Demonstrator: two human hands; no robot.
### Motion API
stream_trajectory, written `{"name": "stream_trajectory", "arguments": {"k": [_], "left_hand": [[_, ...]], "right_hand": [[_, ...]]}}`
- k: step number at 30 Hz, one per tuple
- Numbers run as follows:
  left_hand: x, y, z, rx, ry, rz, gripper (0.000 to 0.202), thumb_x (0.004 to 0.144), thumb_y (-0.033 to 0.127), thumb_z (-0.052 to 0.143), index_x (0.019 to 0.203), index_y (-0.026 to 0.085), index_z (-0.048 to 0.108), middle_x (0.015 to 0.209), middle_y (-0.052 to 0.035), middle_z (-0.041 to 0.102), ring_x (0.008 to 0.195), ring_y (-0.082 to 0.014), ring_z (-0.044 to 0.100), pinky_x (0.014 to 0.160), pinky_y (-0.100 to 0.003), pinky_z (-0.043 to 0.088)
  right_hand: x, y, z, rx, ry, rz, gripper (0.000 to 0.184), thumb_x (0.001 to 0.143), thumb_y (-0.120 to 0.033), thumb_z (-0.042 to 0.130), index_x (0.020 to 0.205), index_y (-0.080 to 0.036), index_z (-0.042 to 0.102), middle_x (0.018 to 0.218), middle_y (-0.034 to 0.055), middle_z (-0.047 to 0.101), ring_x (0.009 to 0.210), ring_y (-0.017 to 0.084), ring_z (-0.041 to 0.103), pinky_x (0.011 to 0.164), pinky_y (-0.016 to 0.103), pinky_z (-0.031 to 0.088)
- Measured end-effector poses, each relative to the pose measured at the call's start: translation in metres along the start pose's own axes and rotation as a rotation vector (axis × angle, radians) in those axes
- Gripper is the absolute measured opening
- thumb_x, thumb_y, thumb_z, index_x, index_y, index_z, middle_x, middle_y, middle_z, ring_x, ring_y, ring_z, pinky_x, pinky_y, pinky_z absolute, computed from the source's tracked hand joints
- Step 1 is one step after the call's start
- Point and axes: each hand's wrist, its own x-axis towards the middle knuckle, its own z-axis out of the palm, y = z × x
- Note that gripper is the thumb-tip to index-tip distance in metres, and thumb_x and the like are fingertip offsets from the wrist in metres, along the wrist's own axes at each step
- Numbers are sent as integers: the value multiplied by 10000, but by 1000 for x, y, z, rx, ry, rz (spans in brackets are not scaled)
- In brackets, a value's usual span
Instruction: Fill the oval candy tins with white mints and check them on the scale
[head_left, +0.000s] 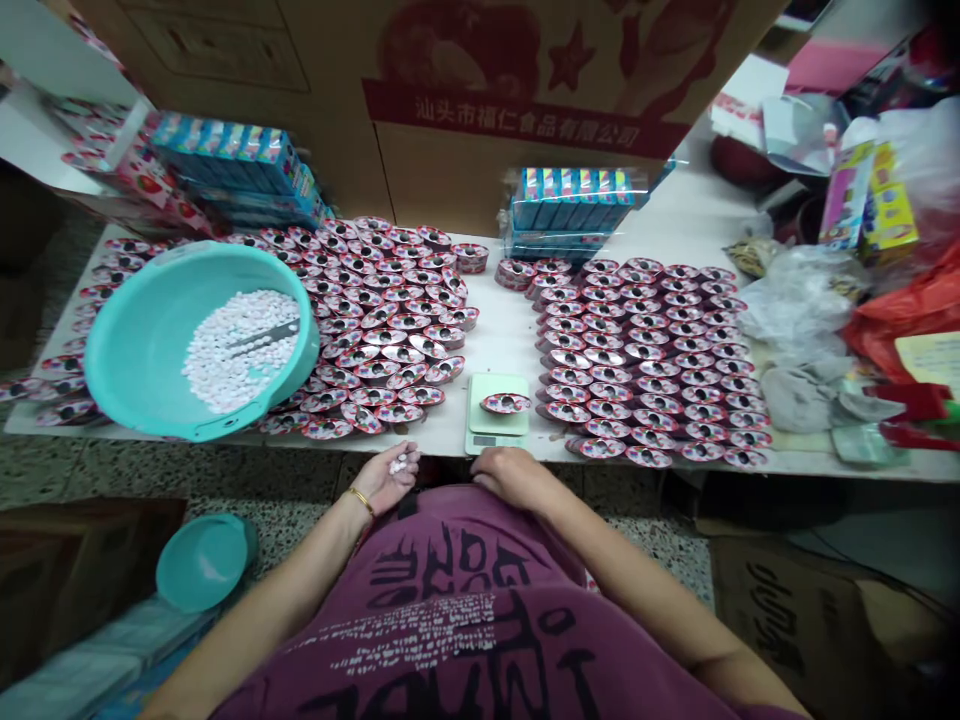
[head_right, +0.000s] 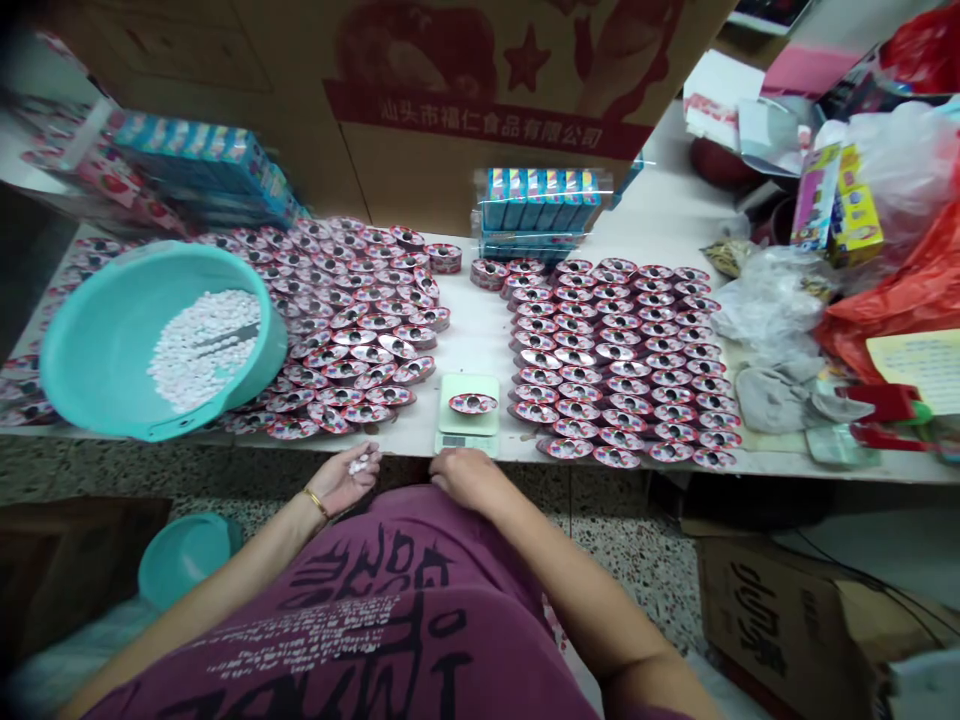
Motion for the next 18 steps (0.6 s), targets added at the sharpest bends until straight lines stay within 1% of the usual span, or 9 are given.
{"name": "stream_trajectory", "arguments": {"k": [2,4,5,6,7,9,12,15,18], "left_hand": [[-1,1,-2,31,55,41,110,751,80,444,785,87,548,629,-45,545,481,-59,495,370,-131,340],[-1,3,-3,64,90,74,155,719,26,445,809,85,556,657,-59,565,512,-73,525,395,-142,369],[-1,4,-4,77,95,90,185,700,-1,446,817,86,559,669,-64,573,527,-77,536,409,-143,380],[0,5,-4,90,91,105,210,683,-23,447,822,86,561,680,-67,580,537,-77,543,420,-142,389],[1,6,-4,103,85,119,228,671,-39,449,824,85,563,692,-70,586,547,-77,548,432,-140,398],[3,7,-2,132,79,146,236,663,-48,461,828,85,563,712,-73,594,568,-76,556,460,-138,418],[5,8,3,187,66,168,219,674,-16,502,856,93,554,719,-63,591,574,-67,551,468,-129,422],[5,5,12,277,2,158,233,672,46,560,896,103,534,659,-24,551,483,-29,479,366,-93,318],[5,3,22,358,-20,163,228,671,123,595,886,112,521,595,19,488,412,-4,383,316,-85,199]], "right_hand": [[-15,29,0,-30,32,223,201,804,-266,437,878,-205,614,895,48,622,810,152,566,704,238,389],[-28,58,-4,-67,134,421,223,803,-274,431,923,-198,603,937,64,614,839,173,564,719,259,395],[-32,70,-6,-76,190,480,230,798,-275,437,944,-192,595,955,70,607,856,180,559,730,266,398],[-35,80,-9,-79,246,503,240,792,-274,448,968,-187,586,974,73,598,879,184,550,745,271,400],[-36,88,-11,-77,298,498,248,785,-271,459,984,-182,578,992,76,587,902,185,540,763,274,400],[-33,98,-14,-74,388,442,271,771,-261,479,1012,-171,562,1026,81,564,953,190,510,810,284,391],[-21,98,-14,-77,479,340,339,750,-251,503,1074,-154,522,1079,94,527,1020,203,460,873,322,366],[-10,93,-12,-72,529,242,372,739,-243,516,1100,-155,499,1084,96,514,1034,209,440,889,350,357],[-4,91,-10,-57,580,212,355,743,-242,513,1088,-162,506,1064,96,518,1016,214,446,885,362,359]]}}
